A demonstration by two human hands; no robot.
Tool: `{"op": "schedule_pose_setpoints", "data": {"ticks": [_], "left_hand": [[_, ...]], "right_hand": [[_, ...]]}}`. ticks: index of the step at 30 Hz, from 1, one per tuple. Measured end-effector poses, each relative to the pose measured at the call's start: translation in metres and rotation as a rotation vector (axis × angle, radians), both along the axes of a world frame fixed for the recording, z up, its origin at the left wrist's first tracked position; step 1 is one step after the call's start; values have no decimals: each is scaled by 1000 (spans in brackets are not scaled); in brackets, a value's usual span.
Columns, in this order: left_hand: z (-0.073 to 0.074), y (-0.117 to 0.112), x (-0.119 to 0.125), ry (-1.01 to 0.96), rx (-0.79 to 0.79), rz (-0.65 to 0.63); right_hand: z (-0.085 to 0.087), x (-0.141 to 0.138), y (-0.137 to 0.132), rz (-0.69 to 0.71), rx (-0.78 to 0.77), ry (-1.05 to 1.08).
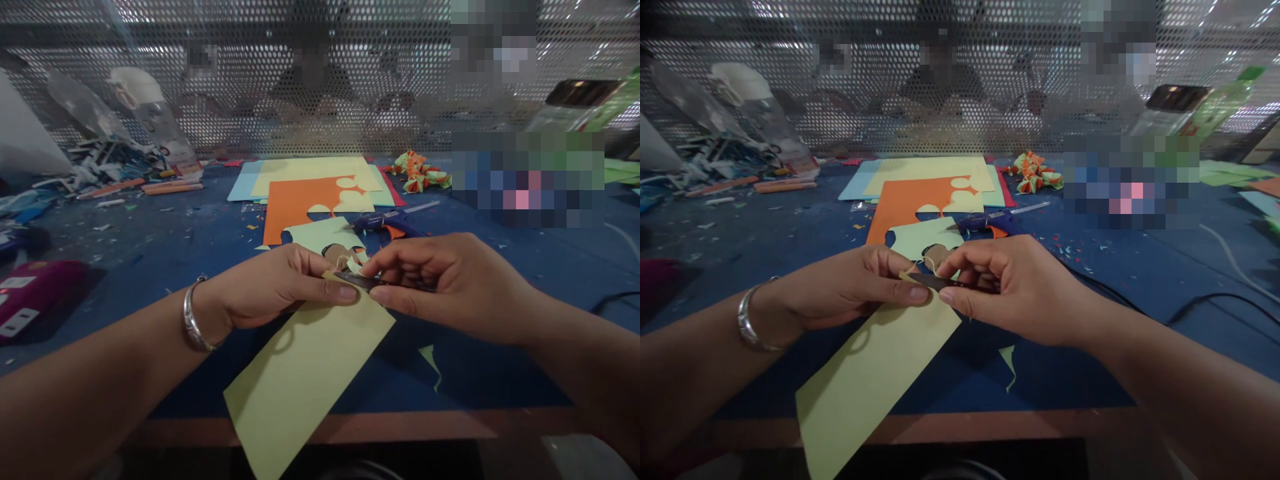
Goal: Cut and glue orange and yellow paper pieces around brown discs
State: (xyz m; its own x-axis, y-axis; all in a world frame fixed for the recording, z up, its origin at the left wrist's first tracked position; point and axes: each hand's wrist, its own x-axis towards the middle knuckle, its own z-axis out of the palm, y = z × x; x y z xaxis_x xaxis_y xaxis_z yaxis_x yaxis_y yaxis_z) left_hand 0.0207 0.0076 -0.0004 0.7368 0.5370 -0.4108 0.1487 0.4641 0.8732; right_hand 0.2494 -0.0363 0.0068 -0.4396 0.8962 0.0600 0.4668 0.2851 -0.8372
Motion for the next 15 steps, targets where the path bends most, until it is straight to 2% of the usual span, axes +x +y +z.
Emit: {"op": "schedule_pose_setpoints", "data": {"ticks": [15], "left_hand": [[1,-1,1,45,-16,-17]], "right_hand": [[0,0,-1,24,15,-22]]}}
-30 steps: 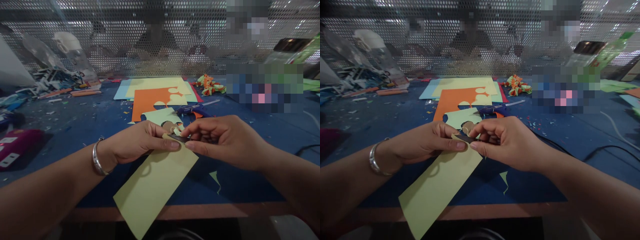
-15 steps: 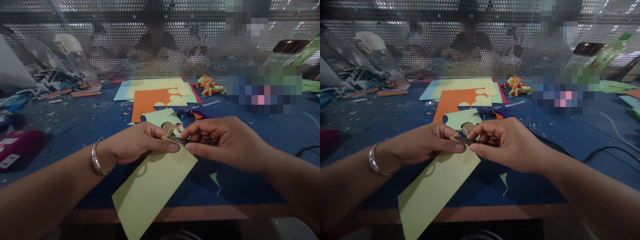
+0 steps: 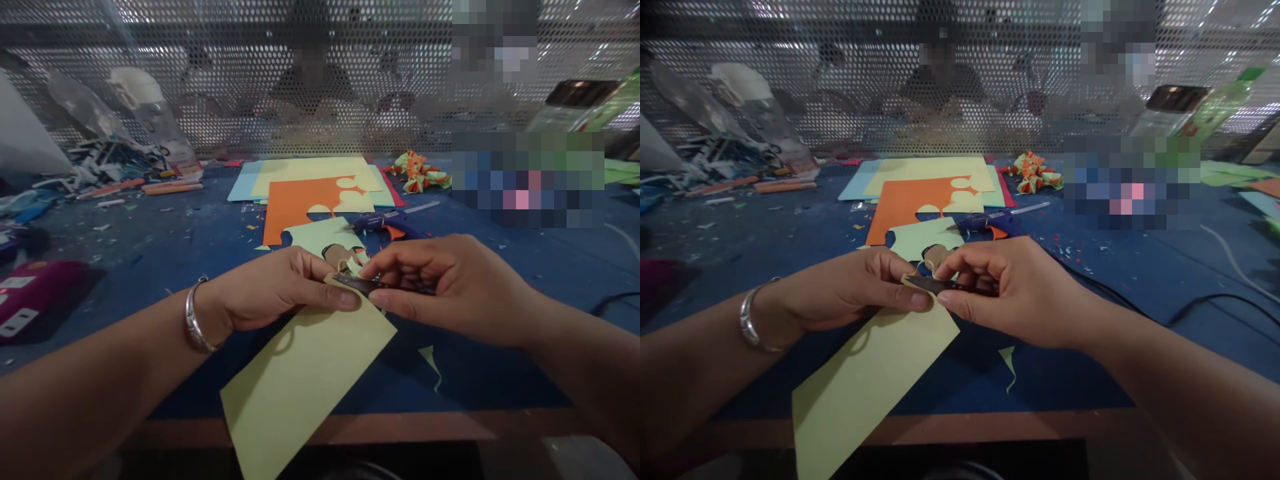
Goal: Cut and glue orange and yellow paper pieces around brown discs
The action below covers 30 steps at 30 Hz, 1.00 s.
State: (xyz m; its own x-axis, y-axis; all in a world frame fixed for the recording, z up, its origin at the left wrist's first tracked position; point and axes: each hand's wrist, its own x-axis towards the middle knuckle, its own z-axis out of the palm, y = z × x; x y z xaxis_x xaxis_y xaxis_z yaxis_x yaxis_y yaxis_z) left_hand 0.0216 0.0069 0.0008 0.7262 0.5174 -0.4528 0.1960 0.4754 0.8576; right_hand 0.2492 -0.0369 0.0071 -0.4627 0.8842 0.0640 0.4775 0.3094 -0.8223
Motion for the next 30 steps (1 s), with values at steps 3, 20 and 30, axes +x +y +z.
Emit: {"op": "schedule_pose_setpoints", "data": {"ticks": [3,20,30], "left_hand": [[-1,0,0,-2,16,-4],[-2,1,-3,-28,16,29],[-1,0,0,4,44,17]], "right_hand": [[0,-1,1,2,1,-20],[-2,3,1,-68,-37,38],[0,1,0,-48,-81,66]]}}
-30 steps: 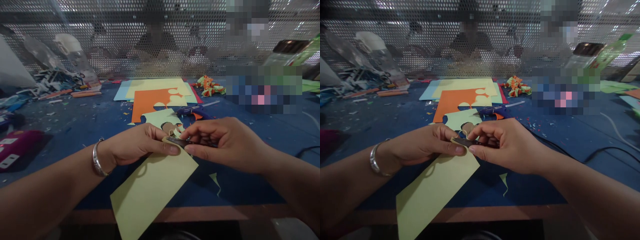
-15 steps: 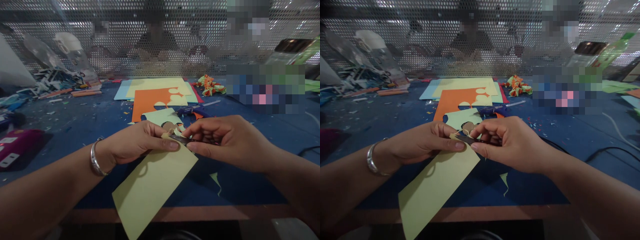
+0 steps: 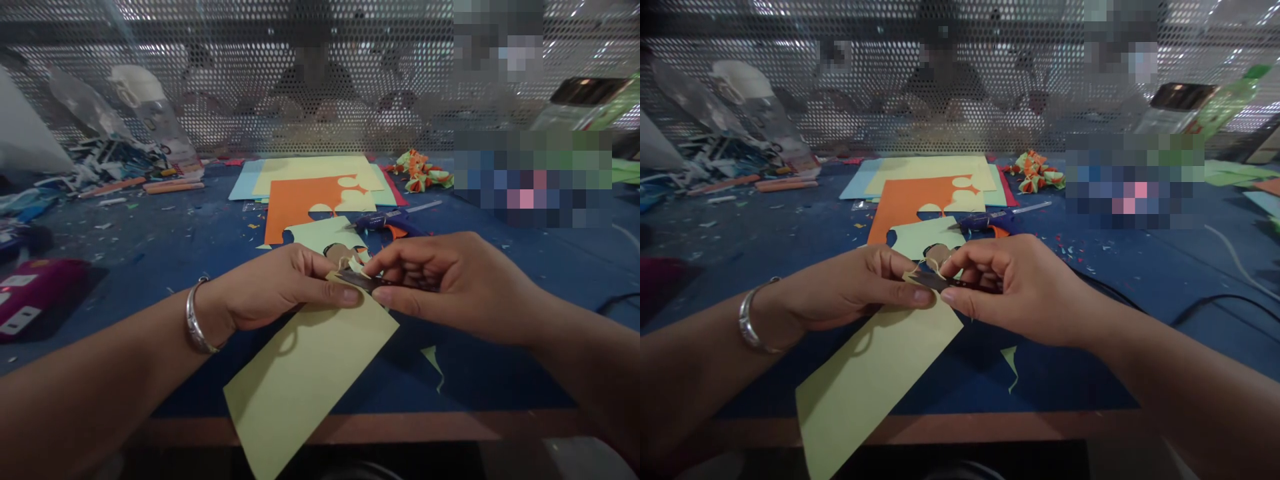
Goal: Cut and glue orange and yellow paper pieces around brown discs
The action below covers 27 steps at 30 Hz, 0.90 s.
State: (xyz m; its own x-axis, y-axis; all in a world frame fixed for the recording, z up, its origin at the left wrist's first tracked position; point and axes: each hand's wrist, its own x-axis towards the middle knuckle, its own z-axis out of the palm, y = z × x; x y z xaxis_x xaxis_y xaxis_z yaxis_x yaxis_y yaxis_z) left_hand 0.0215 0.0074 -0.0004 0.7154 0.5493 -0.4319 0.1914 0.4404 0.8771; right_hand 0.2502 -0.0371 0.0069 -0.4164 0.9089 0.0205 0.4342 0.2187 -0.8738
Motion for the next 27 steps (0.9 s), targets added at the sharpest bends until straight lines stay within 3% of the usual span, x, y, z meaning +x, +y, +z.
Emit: {"op": "schedule_pose_setpoints", "data": {"ticks": [27], "left_hand": [[-3,-3,2,4,-12,-6]], "right_hand": [[0,-1,1,37,80,-101]]}}
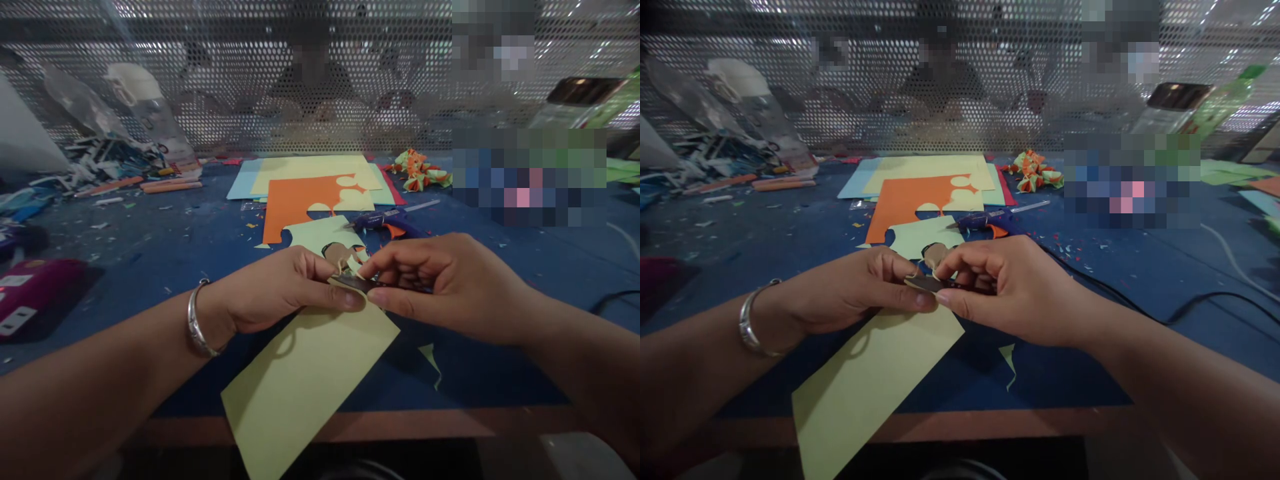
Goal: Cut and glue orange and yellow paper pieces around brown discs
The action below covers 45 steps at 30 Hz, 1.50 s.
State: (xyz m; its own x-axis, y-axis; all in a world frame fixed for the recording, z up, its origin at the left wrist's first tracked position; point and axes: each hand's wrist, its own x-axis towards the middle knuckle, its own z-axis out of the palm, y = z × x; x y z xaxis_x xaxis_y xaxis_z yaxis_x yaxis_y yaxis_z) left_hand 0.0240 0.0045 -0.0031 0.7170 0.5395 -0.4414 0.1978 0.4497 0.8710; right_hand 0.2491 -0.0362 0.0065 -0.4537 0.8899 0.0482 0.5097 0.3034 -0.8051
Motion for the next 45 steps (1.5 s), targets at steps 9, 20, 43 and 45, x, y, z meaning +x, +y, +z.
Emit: {"op": "schedule_pose_setpoints", "data": {"ticks": [9,20,43,45], "left_hand": [[1,0,0,0,-20,6],[9,11,-13,108,169,-38],[-11,28,4,677,1583,51],[-15,28,9,675,1529,50]], "right_hand": [[0,-1,0,-1,-27,18],[-1,-2,2,-49,9,80],[-6,11,18,-200,306,-560],[-4,12,19,-219,314,-630]]}}
